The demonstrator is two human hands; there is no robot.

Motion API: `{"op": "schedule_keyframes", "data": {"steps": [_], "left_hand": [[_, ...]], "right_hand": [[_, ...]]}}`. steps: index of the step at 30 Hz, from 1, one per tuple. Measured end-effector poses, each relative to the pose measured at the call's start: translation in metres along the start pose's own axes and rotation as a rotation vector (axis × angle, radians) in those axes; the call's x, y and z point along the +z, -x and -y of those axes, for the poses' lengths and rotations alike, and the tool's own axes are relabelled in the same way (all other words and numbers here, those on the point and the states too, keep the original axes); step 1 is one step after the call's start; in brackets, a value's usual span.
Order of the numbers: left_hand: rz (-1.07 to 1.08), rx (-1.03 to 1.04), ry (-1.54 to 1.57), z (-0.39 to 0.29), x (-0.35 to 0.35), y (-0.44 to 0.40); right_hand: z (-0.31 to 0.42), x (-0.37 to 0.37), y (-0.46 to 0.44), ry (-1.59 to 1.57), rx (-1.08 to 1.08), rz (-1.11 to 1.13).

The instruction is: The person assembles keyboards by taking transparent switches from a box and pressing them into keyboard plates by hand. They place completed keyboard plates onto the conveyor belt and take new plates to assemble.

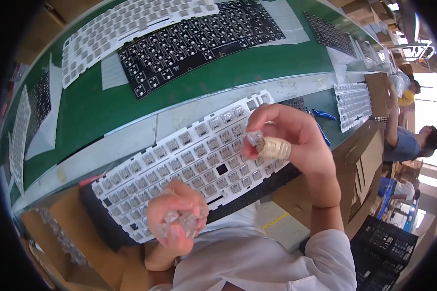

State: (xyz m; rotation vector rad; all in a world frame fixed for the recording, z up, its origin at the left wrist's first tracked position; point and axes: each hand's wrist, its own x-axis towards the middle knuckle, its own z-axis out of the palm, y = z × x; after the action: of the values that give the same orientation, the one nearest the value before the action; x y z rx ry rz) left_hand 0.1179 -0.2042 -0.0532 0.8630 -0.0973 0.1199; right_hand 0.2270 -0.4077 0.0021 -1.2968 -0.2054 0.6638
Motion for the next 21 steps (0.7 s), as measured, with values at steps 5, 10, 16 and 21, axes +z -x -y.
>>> {"op": "schedule_keyframes", "data": {"steps": [5,10,16,21], "left_hand": [[0.031,-0.066,0.064,-0.003,-0.001,-0.003],[0.058,-0.074,0.165,0.002,-0.002,-0.003],[0.061,-0.148,0.233,0.002,-0.001,-0.003],[0.049,-0.171,0.319,0.006,0.001,-0.006]], "right_hand": [[0.023,-0.026,-0.013,0.482,-0.036,-0.124],[0.033,-0.041,-0.027,0.701,-0.007,-0.085],[0.039,-0.043,-0.039,1.268,-0.122,0.096],[0.039,-0.041,-0.041,1.393,-0.141,0.119]]}}
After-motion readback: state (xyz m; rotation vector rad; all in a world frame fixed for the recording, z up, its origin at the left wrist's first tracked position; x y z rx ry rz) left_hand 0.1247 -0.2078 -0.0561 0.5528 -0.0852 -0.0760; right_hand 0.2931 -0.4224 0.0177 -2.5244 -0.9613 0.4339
